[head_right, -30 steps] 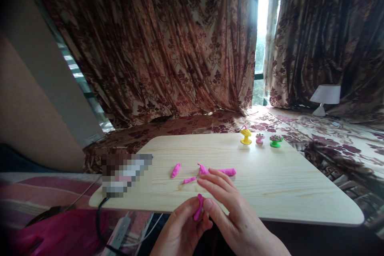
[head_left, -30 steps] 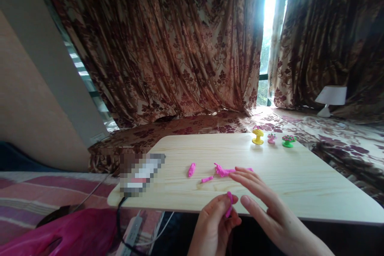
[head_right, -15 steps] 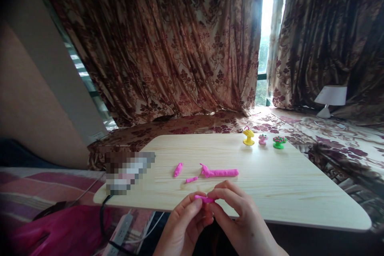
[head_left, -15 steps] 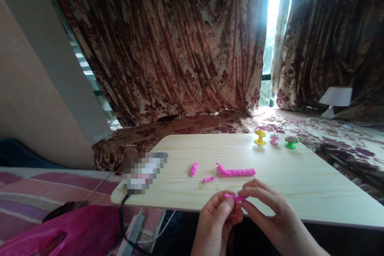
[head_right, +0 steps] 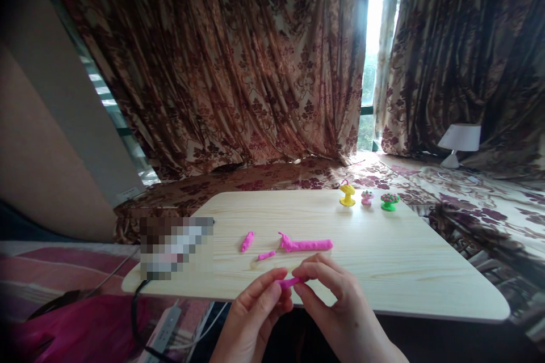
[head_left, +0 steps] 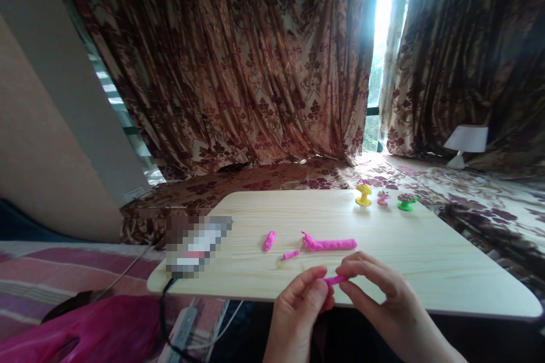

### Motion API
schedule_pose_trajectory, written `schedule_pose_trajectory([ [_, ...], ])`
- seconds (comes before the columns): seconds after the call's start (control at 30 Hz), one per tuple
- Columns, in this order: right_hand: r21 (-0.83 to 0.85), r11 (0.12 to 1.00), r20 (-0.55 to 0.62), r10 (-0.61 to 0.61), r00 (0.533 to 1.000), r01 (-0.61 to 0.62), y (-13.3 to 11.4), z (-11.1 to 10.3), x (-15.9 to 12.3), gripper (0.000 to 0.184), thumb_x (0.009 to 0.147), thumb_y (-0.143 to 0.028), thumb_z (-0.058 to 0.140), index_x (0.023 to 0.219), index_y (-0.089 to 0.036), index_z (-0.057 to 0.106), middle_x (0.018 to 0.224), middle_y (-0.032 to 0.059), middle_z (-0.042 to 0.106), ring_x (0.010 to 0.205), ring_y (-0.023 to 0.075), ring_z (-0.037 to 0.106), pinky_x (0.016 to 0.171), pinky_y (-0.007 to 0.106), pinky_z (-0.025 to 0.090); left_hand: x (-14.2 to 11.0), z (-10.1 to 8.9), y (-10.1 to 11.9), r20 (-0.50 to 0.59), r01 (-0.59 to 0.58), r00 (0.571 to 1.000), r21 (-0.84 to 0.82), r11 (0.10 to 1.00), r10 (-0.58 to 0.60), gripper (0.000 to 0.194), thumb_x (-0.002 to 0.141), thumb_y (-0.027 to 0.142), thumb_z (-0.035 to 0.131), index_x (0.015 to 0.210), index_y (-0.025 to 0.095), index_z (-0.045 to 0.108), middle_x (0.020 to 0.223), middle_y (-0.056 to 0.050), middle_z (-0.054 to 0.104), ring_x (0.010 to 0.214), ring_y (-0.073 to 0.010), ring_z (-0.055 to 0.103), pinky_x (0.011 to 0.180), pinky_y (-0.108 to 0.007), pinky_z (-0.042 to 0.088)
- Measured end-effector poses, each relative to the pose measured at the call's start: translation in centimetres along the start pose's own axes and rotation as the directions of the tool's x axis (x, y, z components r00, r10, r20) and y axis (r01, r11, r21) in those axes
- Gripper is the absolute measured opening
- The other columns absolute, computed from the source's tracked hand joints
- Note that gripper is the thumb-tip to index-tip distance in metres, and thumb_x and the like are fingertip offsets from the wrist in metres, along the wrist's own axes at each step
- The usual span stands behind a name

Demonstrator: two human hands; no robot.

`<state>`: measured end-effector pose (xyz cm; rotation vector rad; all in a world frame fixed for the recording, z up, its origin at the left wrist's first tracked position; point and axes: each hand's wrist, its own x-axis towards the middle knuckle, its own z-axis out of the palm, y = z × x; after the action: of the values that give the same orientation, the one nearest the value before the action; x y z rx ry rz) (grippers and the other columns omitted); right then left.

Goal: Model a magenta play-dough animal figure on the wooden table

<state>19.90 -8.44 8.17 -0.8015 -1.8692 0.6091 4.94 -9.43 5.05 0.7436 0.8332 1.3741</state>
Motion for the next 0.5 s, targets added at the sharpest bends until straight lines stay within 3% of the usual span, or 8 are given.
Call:
schedule_pose_trajectory([
  [0.13,-0.052,0.998,-0.026,0.036,0.999,-0.038,1.2,-1.0,0.4,0.009,0.085,-0.022,0.057,0.093,-0.023,0.06,0.09,0.0005,0.064,0.085,0.0158,0.061,0.079,0.026,0.048,0.9,-1.1,0.2,-0.071,-0.133,0.986,0.227,0.965,0.153,0.024,0.063,0.029,0.077,0.082,0.015,0.07,0.068,-0.003,0.069,0.066,-0.0125,0.06,0.065,-0.02,0.045],
  [0.23,-0.188,0.981,-0.079,0.032,0.996,-0.046,4.1,-2.1,1.7,0.015,0.086,-0.024,0.054,0.1,-0.023,0.059,0.097,0.0026,0.063,0.092,0.0171,0.059,0.083,0.028,0.046,1.9,-2.8,0.9,-0.099,-0.261,0.937,0.435,0.861,0.335,0.017,0.068,0.028,0.071,0.08,0.017,0.067,0.075,-0.001,0.07,0.073,-0.0137,0.062,0.07,-0.019,0.045],
  [0.37,-0.44,0.898,0.052,0.041,0.998,-0.014,8.1,-2.1,4.3,0.02,0.083,-0.02,0.054,0.101,-0.022,0.063,0.104,0.0055,0.063,0.101,0.0209,0.054,0.089,0.034,0.042,2.7,-4.8,1.2,-0.032,-0.292,0.922,0.597,0.747,0.385,0.016,0.075,0.028,0.064,0.088,0.02,0.066,0.091,-0.003,0.071,0.086,-0.0177,0.063,0.081,-0.023,0.045],
  [0.5,-0.487,0.873,0.153,0.091,0.984,-0.005,10.0,-0.3,6.1,0.022,0.078,-0.02,0.06,0.098,-0.024,0.068,0.1,0.0042,0.067,0.098,0.0225,0.056,0.086,0.034,0.041,2.7,-5.4,1.1,-0.02,-0.286,0.915,0.671,0.684,0.402,0.021,0.078,0.029,0.06,0.096,0.021,0.065,0.099,-0.004,0.07,0.092,-0.0197,0.063,0.085,-0.026,0.044],
])
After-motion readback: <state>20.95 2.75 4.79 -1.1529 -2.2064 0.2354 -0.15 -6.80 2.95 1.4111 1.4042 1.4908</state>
